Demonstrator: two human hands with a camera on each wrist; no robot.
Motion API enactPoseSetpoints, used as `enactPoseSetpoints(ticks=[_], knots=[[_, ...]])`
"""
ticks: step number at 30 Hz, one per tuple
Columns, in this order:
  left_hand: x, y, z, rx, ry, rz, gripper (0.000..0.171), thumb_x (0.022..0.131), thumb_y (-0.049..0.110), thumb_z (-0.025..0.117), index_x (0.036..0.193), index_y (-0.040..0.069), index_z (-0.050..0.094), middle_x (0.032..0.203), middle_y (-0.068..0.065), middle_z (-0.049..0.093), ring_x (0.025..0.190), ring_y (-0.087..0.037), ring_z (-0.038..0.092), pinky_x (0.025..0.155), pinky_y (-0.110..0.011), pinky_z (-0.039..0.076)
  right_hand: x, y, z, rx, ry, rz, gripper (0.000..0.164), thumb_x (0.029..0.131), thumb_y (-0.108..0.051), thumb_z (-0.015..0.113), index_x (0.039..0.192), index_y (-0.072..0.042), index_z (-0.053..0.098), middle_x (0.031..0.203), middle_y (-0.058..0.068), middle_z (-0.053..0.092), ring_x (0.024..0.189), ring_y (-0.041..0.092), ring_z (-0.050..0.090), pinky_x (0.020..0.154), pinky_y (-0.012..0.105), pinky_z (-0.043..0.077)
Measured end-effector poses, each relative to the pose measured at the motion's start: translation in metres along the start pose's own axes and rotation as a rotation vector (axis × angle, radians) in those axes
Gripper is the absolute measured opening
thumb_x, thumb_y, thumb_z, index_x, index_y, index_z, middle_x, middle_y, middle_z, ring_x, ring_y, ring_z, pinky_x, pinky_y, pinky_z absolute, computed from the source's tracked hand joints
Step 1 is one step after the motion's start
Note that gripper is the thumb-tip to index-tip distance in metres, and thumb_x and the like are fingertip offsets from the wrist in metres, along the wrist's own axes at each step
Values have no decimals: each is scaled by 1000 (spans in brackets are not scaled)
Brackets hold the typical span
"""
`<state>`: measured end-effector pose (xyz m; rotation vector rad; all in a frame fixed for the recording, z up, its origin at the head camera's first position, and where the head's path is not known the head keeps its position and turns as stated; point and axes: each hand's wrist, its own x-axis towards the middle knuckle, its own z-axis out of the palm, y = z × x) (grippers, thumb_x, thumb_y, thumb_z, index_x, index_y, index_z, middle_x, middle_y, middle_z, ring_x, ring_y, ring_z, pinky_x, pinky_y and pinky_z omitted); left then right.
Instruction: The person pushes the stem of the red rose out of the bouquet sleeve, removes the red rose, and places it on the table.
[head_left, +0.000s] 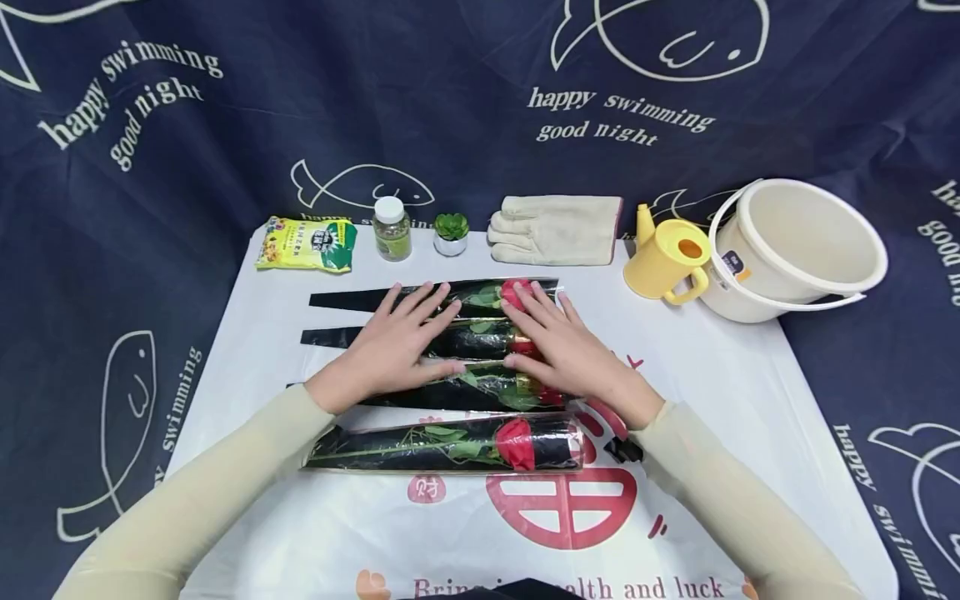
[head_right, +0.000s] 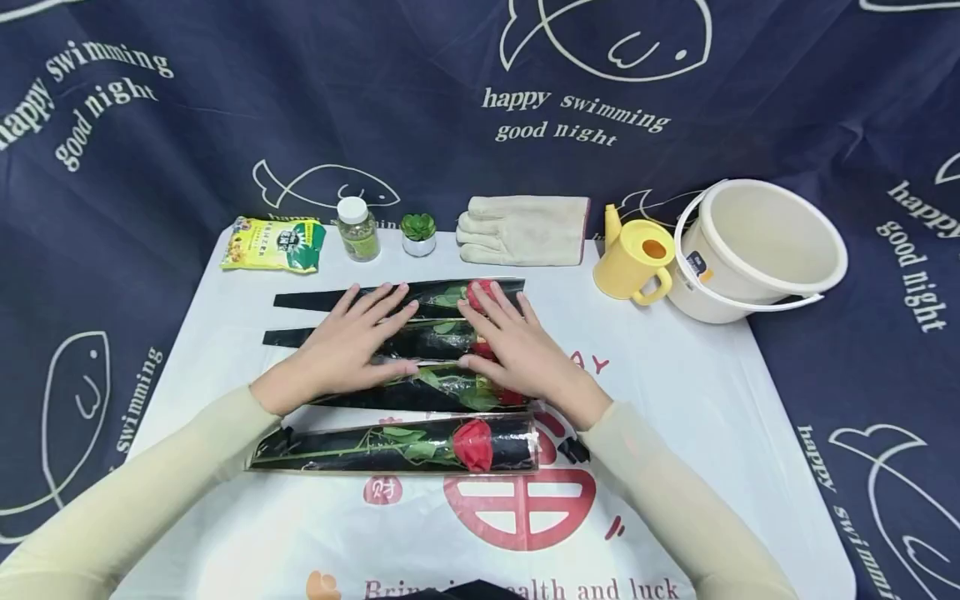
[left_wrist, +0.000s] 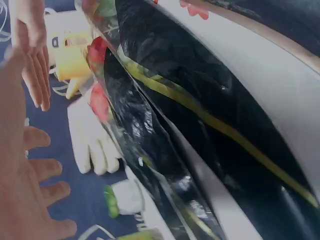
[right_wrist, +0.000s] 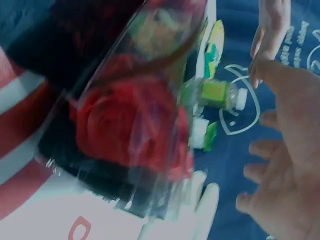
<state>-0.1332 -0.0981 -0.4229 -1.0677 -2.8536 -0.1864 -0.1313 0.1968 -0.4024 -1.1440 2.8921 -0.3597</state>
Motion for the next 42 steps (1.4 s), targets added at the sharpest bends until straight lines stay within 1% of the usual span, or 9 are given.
enactPoseSetpoints(ticks=[4,7,13,16,19,21,28,36,42], knots=[[8,-24,7,-112,55,-68,71,88,65,44,143,19,40,147,-6,33,130,-29,34,106,-50,19,19,18,4,80,71,-47,63,90,-41,60,144,-17,38,147,10,32,135,28,26,106,50,17],[14,-44,14,-196,17,-151,54,91,49,54,135,17,51,137,-6,46,120,-28,46,97,-48,34,34,33,10,134,76,-49,54,89,-32,64,137,-13,49,140,10,44,127,27,39,102,46,29],[22,-75,28,-278,-182,-289,46,92,33,60,134,17,51,133,-6,48,120,-28,44,95,-48,36,62,57,21,152,-2,7,46,88,-28,67,130,-11,56,122,5,58,107,20,54,88,41,41],[23,-83,32,-270,-256,-310,49,91,32,61,136,17,49,136,-8,45,123,-29,40,96,-49,34,72,65,24,136,-45,20,48,85,-31,70,127,-11,58,109,2,61,94,17,56,80,39,43],[24,-87,34,-214,-273,-292,51,90,33,64,136,16,50,135,-9,45,121,-29,40,92,-49,38,76,71,28,120,-89,33,52,82,-36,73,125,-11,59,102,-1,61,87,15,54,75,38,42],[24,-90,34,-173,-255,-270,50,88,34,66,133,15,53,126,-9,50,114,-28,45,85,-47,42,76,75,30,120,-106,41,52,81,-37,73,125,-12,60,100,-2,60,85,15,53,73,37,41],[18,-104,42,-64,-118,-213,24,88,32,67,108,20,71,90,3,57,87,-21,56,64,-42,46,75,81,36,110,-118,103,49,83,-34,71,127,-15,59,121,0,59,106,19,54,87,40,42],[11,-103,41,-40,73,-175,18,87,32,68,100,21,74,91,4,63,81,-19,56,67,-39,46,73,84,32,113,-48,99,47,82,-33,74,124,-16,62,116,-1,61,100,18,57,82,40,44],[4,-97,24,-33,199,-125,17,85,32,70,94,18,74,93,4,62,81,-17,52,69,-37,44,65,78,15,63,91,-6,39,83,-25,73,120,-15,65,112,1,64,101,20,58,86,42,43]])
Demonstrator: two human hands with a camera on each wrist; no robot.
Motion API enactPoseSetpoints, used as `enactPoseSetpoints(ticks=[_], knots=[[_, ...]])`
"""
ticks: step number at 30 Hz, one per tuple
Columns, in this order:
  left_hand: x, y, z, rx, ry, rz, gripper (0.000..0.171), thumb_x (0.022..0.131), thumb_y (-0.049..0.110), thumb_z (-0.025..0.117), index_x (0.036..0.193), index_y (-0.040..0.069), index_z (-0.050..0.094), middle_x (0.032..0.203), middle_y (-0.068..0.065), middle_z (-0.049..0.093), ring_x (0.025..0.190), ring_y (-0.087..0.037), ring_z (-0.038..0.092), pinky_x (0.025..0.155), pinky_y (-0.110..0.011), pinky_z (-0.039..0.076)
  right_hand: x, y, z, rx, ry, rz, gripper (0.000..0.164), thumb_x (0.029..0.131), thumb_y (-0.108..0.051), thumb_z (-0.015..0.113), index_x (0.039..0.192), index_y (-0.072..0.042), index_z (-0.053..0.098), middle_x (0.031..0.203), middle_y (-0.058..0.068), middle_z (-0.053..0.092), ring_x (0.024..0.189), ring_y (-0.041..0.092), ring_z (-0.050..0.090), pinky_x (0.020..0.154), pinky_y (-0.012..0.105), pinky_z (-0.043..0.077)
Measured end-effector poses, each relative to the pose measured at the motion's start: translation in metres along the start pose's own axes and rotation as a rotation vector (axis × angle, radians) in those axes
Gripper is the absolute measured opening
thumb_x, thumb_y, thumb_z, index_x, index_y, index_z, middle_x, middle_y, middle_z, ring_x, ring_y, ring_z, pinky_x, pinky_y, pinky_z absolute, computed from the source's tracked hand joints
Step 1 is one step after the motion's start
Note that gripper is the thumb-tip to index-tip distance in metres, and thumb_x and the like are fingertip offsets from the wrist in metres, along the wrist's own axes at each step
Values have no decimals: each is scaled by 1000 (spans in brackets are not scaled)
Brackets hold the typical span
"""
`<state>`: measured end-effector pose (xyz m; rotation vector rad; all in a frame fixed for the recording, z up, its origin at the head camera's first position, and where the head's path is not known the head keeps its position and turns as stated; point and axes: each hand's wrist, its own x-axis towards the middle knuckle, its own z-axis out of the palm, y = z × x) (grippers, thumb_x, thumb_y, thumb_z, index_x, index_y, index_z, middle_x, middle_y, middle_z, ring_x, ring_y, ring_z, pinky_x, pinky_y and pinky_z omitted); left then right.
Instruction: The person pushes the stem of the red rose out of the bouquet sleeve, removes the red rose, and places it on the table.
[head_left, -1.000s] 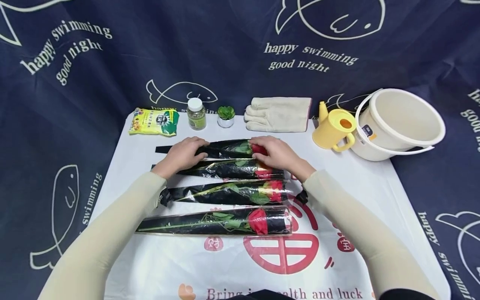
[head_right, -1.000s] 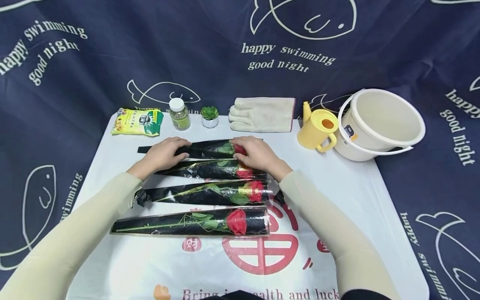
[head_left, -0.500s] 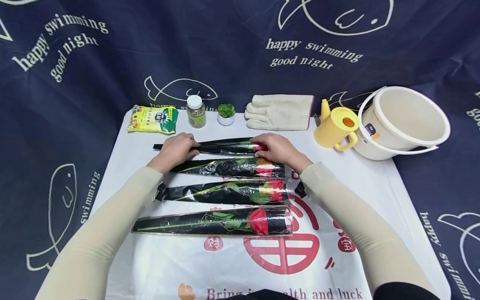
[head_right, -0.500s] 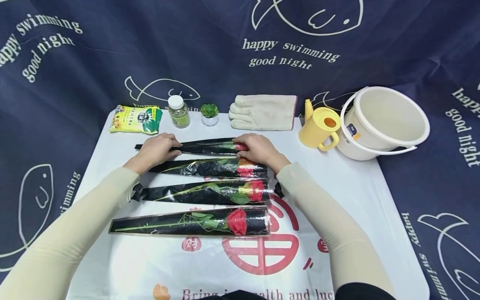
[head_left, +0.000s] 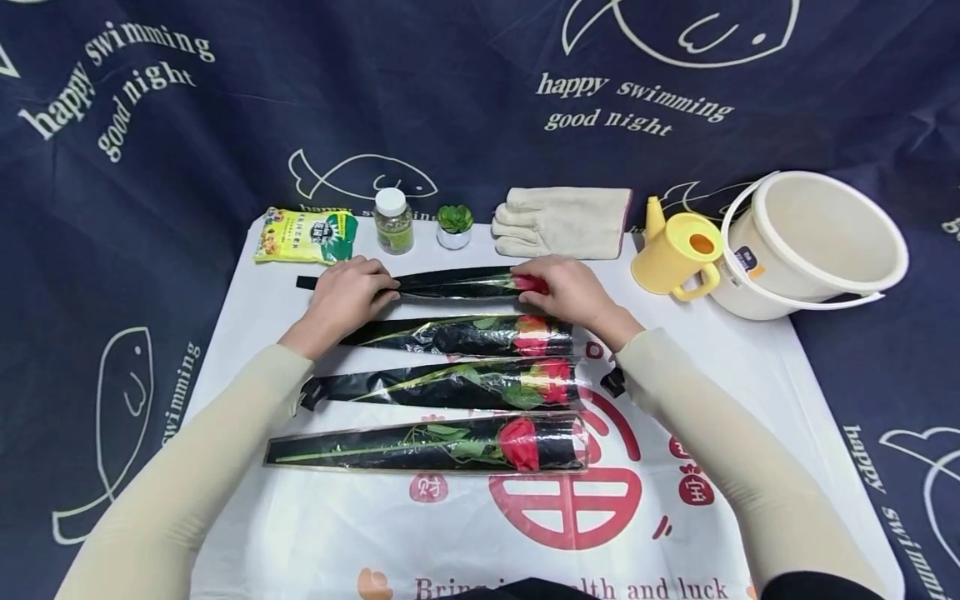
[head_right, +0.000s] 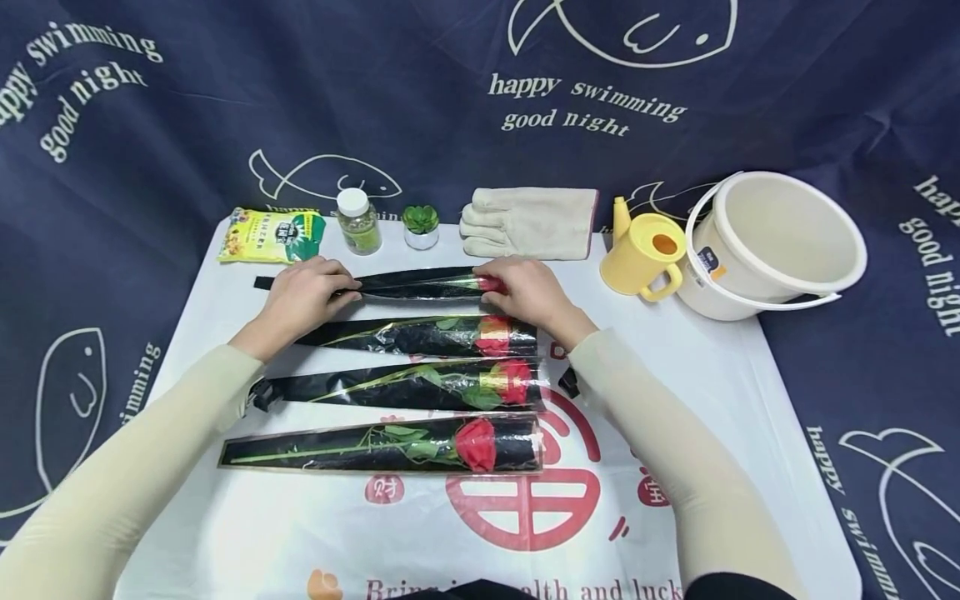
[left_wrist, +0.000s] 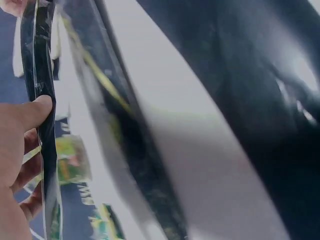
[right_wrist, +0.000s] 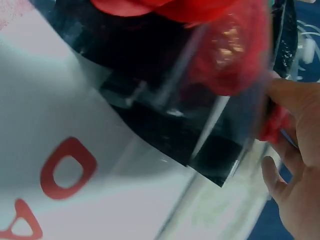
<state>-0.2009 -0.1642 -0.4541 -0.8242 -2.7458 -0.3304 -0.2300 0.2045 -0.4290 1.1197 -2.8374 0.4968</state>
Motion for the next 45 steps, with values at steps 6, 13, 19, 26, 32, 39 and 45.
enactPoseSetpoints(ticks=[6,13,19,26,32,39,45], knots=[[-10,12,-21,-45,128,65,10,84,25,72,88,17,74,94,4,61,82,-17,51,70,-37,44,-16,-7,-16,-8,110,-47,32,84,-21,71,116,-18,67,108,-3,65,94,16,59,81,41,44],[-18,16,-21,-87,187,64,9,85,24,71,89,16,75,95,4,62,86,-16,53,74,-37,44,-22,-3,-5,6,61,-25,47,82,-34,72,125,-20,61,117,2,60,103,20,54,83,42,42],[-17,17,-16,-116,214,66,9,86,23,71,88,15,74,95,3,62,85,-16,54,78,-37,43,-20,4,-1,-31,30,38,47,81,-34,74,122,-18,62,118,2,60,109,22,53,92,44,38],[-18,19,-14,-109,201,45,10,86,25,70,89,16,75,97,3,62,88,-16,54,93,-38,39,-25,6,-6,-58,60,-7,26,85,-26,71,110,-20,70,103,-6,66,93,14,59,83,40,42],[-23,27,-32,-102,227,76,13,85,27,71,91,17,75,102,2,61,93,-19,53,82,-38,41,-38,-10,-36,-107,123,-87,23,84,-22,72,108,-21,70,102,-6,66,97,16,59,89,44,36],[-39,51,-79,-90,286,167,12,82,23,72,91,15,75,109,-3,61,99,-25,54,81,-43,41,-61,-39,-76,-109,238,-232,28,80,-16,75,108,-17,71,102,-4,67,95,15,59,91,42,35],[-42,62,-112,-109,338,235,20,82,27,71,98,16,74,111,-5,62,98,-27,57,81,-45,42,-72,-57,-96,-75,363,-284,22,82,-14,69,103,-16,73,98,-6,68,89,14,60,87,40,38]])
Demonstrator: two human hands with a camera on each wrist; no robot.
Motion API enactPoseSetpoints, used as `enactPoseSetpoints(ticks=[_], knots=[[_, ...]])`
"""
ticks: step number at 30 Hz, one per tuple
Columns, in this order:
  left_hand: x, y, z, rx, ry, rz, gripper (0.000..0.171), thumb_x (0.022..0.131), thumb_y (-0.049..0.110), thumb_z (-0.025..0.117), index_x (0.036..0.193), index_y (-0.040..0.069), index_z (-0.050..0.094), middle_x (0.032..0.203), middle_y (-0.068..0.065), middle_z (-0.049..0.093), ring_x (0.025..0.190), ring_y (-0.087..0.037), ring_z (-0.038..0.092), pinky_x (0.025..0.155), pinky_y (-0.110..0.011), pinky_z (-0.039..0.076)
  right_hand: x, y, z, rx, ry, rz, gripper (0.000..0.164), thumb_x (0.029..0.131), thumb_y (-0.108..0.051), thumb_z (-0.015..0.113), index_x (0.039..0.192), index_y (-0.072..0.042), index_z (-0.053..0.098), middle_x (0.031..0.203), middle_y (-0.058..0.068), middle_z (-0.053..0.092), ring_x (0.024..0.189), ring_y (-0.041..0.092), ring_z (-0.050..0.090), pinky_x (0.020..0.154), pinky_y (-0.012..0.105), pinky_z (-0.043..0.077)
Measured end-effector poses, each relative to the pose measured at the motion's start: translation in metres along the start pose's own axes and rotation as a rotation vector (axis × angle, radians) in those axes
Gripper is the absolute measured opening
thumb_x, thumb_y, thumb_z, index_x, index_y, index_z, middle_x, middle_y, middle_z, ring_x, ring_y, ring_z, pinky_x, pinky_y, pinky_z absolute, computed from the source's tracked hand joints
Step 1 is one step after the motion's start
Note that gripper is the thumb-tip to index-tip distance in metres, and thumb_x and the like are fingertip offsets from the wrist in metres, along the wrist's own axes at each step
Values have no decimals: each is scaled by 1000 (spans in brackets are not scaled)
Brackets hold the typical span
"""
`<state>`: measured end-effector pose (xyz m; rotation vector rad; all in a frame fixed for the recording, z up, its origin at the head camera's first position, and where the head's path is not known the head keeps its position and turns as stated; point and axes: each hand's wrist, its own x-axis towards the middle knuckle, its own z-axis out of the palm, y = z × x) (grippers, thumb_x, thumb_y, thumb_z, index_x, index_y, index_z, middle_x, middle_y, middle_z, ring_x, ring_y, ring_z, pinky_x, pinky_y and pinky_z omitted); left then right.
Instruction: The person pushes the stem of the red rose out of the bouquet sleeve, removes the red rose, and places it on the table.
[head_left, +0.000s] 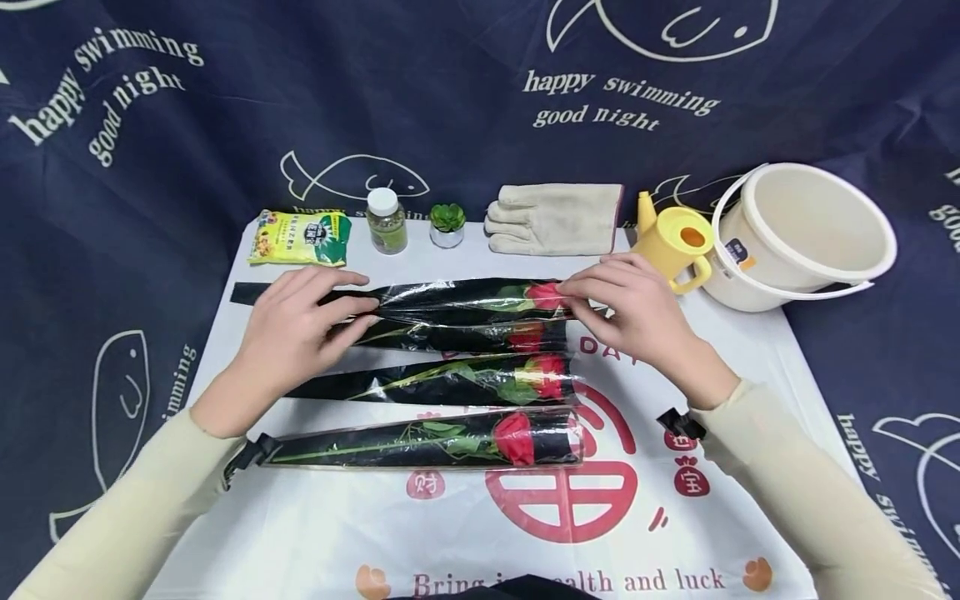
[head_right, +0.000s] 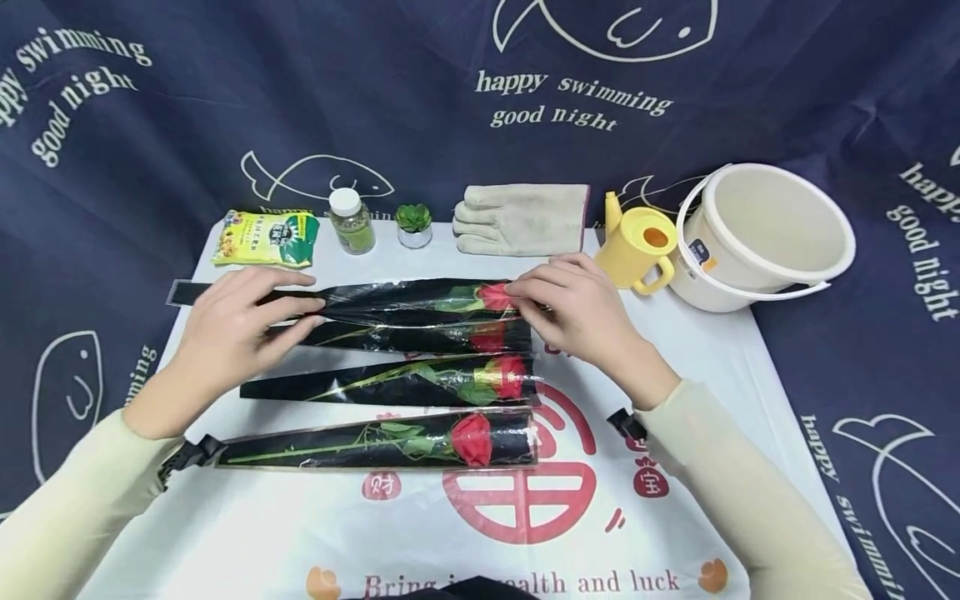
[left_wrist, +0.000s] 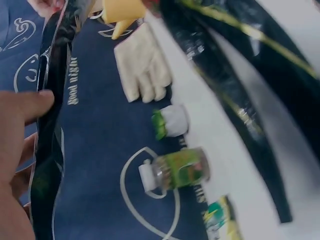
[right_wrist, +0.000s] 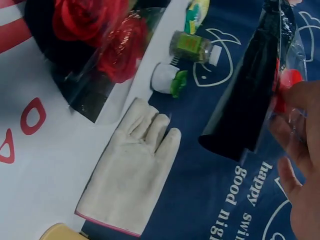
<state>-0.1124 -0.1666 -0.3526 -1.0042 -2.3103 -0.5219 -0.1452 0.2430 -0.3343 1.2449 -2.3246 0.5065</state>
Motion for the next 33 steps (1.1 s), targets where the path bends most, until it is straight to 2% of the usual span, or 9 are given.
enactPoseSetpoints(ticks=[3,6,13,16,19,22,25,28,33], knots=[[8,0,-12,-37,-11,-20,31,81,36,71,105,17,73,113,-4,61,99,-26,57,81,-45,42,1,-6,-5,12,96,-19,19,81,-13,67,98,-13,74,95,-5,69,84,15,62,83,40,39],[17,-2,-21,-95,-125,-111,44,82,44,69,118,19,67,120,-1,57,108,-23,53,84,-43,40,5,-10,-7,37,194,-48,16,79,-11,66,93,-10,75,91,-2,70,78,17,63,78,42,40],[23,-12,-24,-551,-741,-438,62,91,50,55,144,25,35,134,-1,47,124,-19,42,97,-46,35,15,-23,-5,-7,335,-140,13,80,-8,67,89,-9,75,88,3,70,71,24,63,70,45,42],[20,-14,-14,-771,-893,-495,65,88,44,62,144,24,34,111,1,61,109,-14,53,93,-41,40,17,-26,-6,-33,375,-164,14,79,-7,68,90,-9,76,89,4,70,71,26,63,70,46,42],[19,-14,-4,-905,-926,-503,59,86,37,67,138,21,44,87,4,66,79,-10,59,79,-34,44,17,-26,-6,-57,389,-171,15,78,-6,68,91,-9,76,91,4,70,72,26,64,71,46,42],[21,-13,3,-951,-899,-511,45,85,32,70,126,18,56,67,1,62,44,-11,39,56,-31,41,15,-25,-7,-76,372,-156,18,77,-6,68,93,-9,75,93,4,70,76,27,64,73,47,42],[23,-13,6,-919,-856,-521,34,85,30,70,117,18,63,59,-2,60,38,-11,28,54,-30,39,13,-24,-9,-85,322,-116,24,77,-8,68,100,-9,74,101,5,69,84,28,64,80,48,41],[24,-13,9,-886,-809,-517,27,86,28,69,111,19,66,61,-1,62,44,-11,34,65,-29,41,13,-25,-8,-65,309,-65,30,78,-11,66,107,-7,71,109,7,66,95,30,62,87,50,37],[26,-14,14,-813,-718,-515,17,85,24,70,102,20,67,55,-1,50,48,-11,35,66,-30,40,11,-42,1,121,453,33,22,79,-9,63,98,0,71,101,13,67,91,32,61,84,47,39]])
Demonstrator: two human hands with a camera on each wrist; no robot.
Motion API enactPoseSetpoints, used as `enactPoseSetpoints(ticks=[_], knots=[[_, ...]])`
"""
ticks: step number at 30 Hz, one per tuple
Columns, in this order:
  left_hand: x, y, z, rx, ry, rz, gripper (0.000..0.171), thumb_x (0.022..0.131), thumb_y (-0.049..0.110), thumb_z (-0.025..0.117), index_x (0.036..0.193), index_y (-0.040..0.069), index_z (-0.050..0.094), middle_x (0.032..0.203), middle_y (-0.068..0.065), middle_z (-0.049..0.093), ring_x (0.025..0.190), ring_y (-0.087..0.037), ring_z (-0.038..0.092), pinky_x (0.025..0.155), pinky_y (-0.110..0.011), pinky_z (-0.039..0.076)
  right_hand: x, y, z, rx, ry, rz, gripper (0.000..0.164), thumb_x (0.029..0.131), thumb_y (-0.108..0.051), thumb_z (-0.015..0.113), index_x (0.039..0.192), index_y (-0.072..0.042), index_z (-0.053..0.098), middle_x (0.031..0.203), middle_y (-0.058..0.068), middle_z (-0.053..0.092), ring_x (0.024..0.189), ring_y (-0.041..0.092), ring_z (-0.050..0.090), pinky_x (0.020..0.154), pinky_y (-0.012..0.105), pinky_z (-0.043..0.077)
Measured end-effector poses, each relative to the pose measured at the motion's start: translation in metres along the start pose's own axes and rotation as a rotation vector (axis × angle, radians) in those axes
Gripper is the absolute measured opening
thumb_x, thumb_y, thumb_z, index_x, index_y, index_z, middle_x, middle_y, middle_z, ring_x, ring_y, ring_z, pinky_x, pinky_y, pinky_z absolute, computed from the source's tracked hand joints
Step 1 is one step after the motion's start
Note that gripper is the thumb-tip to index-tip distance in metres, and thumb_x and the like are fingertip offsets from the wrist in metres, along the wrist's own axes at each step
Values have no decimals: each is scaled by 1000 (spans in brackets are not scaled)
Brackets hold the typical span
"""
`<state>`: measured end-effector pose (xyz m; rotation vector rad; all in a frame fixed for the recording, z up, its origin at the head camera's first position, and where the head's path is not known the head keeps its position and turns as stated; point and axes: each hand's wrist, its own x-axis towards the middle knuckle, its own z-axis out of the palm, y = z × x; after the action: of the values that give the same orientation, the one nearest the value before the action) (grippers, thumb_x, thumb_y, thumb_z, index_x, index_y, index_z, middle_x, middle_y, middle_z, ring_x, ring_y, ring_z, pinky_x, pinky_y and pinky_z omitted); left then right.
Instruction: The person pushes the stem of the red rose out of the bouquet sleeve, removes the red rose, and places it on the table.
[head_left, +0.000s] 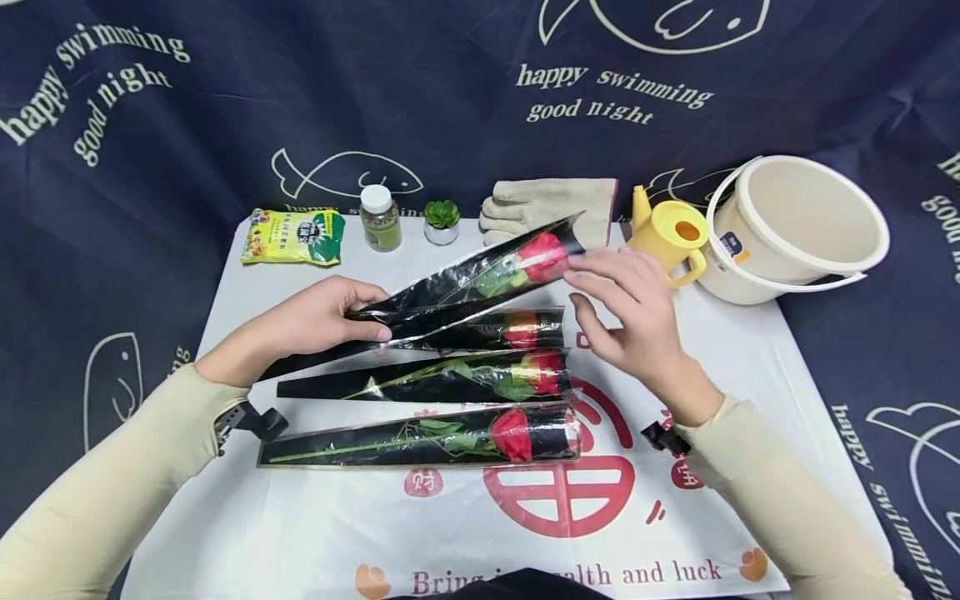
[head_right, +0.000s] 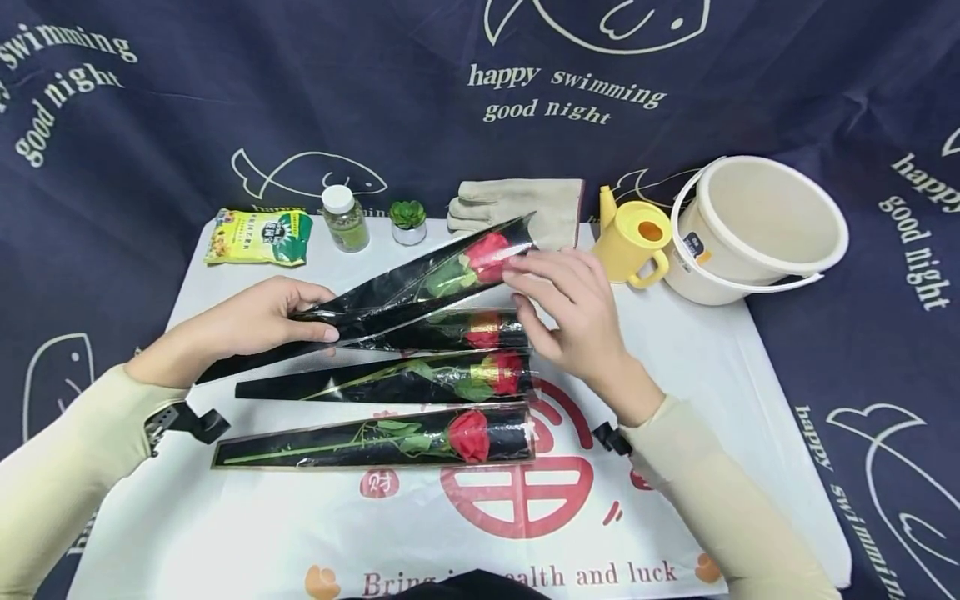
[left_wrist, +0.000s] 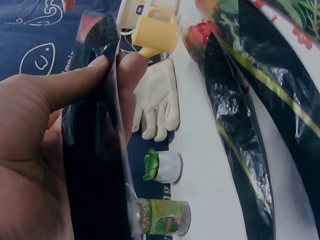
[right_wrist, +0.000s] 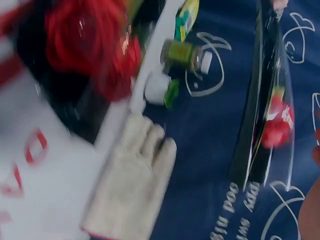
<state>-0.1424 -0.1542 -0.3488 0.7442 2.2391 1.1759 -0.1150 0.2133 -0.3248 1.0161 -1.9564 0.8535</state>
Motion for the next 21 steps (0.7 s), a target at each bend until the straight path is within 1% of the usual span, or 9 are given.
enactPoseSetpoints(ticks=[1,3,7,10,12,15,17,19,21], knots=[[1,0,0,10,19,1,16,85,24,70,101,20,67,54,-1,49,46,-11,33,63,-30,39,-3,-4,2,59,13,59,20,80,-8,63,95,2,71,98,14,68,89,31,61,83,45,40],[2,0,-1,17,40,9,16,86,24,69,101,19,66,57,-1,56,45,-13,42,60,-29,39,-11,-12,7,224,-10,245,16,83,-5,64,94,6,68,94,15,67,85,27,60,79,38,43],[6,3,-1,-27,55,39,18,88,23,67,105,16,64,70,0,68,54,-22,59,55,-27,36,-26,-14,24,604,-174,807,30,89,-8,64,114,7,56,108,18,60,94,22,59,79,28,47],[10,8,1,-58,35,64,19,89,22,66,107,16,64,75,1,69,63,-22,63,58,-27,38,-31,-9,40,850,-190,1104,39,92,-14,61,124,4,46,118,22,55,102,24,58,85,34,47],[14,12,4,-48,21,75,19,89,22,66,107,16,64,73,0,68,62,-20,62,60,-27,40,-30,-7,49,993,-89,1182,41,92,-17,61,126,2,45,120,23,53,102,26,58,88,41,45],[17,15,8,-12,30,51,26,90,23,65,114,16,61,71,0,67,56,-18,59,56,-30,39,-24,-5,62,1085,163,1197,42,88,-16,67,122,2,50,114,18,57,96,22,59,85,40,47],[19,14,10,39,80,14,29,90,27,65,117,17,59,68,1,66,56,-16,60,53,-32,39,-20,-4,69,1090,321,1183,39,84,-13,72,118,0,55,109,13,59,90,19,59,78,34,49],[22,13,11,86,127,-25,25,91,32,63,107,13,59,67,1,65,58,-14,63,50,-34,38,-17,-4,75,1066,438,1174,36,81,-9,75,112,-1,59,103,11,60,84,16,58,72,30,49],[24,12,13,132,165,-51,27,91,37,61,91,11,56,64,2,63,58,-12,63,49,-34,38,-15,-4,80,1054,500,1176,33,79,-7,76,108,-1,61,98,10,61,79,15,57,69,28,49]])
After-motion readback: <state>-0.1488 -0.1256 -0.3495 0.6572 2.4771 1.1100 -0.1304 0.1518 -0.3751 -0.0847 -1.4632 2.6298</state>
